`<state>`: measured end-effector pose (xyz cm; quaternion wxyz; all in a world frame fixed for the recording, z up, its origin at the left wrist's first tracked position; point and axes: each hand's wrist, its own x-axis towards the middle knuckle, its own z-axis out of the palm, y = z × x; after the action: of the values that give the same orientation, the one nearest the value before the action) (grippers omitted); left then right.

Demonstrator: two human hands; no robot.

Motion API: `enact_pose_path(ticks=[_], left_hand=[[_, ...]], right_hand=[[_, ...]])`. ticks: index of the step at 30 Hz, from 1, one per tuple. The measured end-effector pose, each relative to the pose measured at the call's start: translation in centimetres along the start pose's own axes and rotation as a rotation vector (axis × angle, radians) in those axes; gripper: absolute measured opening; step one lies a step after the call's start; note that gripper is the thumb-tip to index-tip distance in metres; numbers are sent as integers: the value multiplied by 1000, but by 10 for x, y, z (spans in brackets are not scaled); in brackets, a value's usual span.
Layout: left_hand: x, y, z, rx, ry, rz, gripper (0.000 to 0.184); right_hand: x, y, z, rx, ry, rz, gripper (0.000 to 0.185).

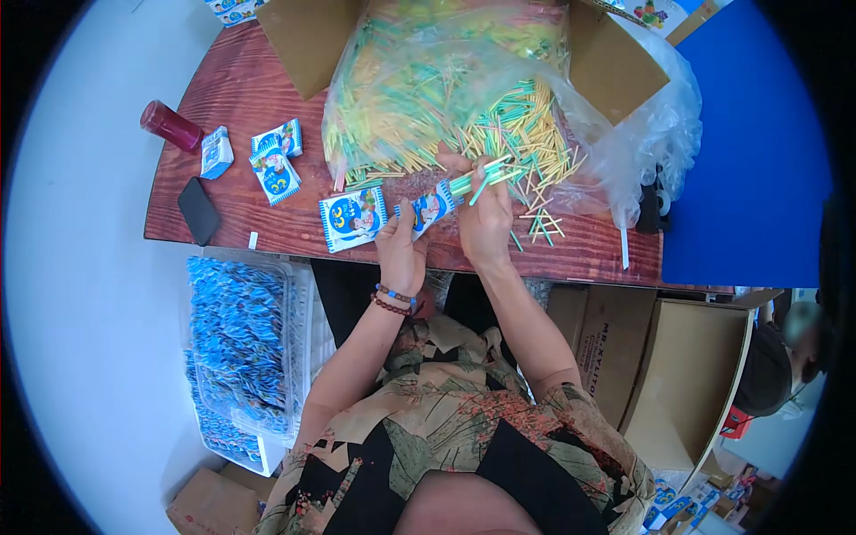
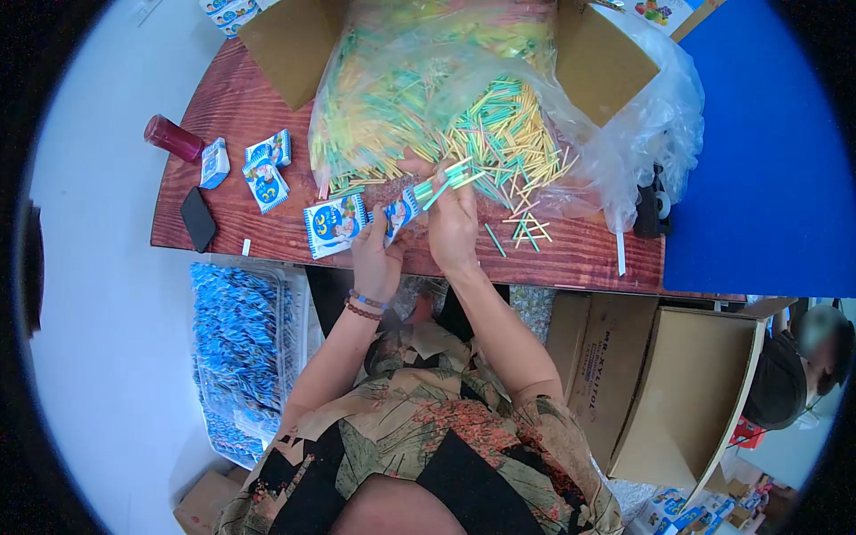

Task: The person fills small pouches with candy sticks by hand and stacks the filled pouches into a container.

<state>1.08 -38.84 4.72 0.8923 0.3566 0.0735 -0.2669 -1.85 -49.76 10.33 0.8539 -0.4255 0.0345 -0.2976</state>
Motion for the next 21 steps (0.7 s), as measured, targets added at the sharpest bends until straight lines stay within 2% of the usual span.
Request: enact_pose_path(ticks=[7,9,13,15,17,19,21], left_hand=[[2,-2,13,-31,-8,34,21],[4,-5,17,-38,1,45,21],[15,-9,21,-51,-37,61,20],[23,-13,23,-40,-43,62,19],[35,-20,22,-52,-56,56,18],[43,-21,27,-74,-68,28,18],[51,-23,29,-96,-77,-1,17]], right_hand=[[-2,11,-7,-114,-52,-69,15],[-5,8,-3,-149,46,36,17],[0,3,-6,-193,49,-30,21],[7,5,-14,76,9,-31,28],[16,8,-21,115,-4,-51,30],[22,10,-23,-85,84,-50,34],[25,8,-26,-62,80,-10,38]])
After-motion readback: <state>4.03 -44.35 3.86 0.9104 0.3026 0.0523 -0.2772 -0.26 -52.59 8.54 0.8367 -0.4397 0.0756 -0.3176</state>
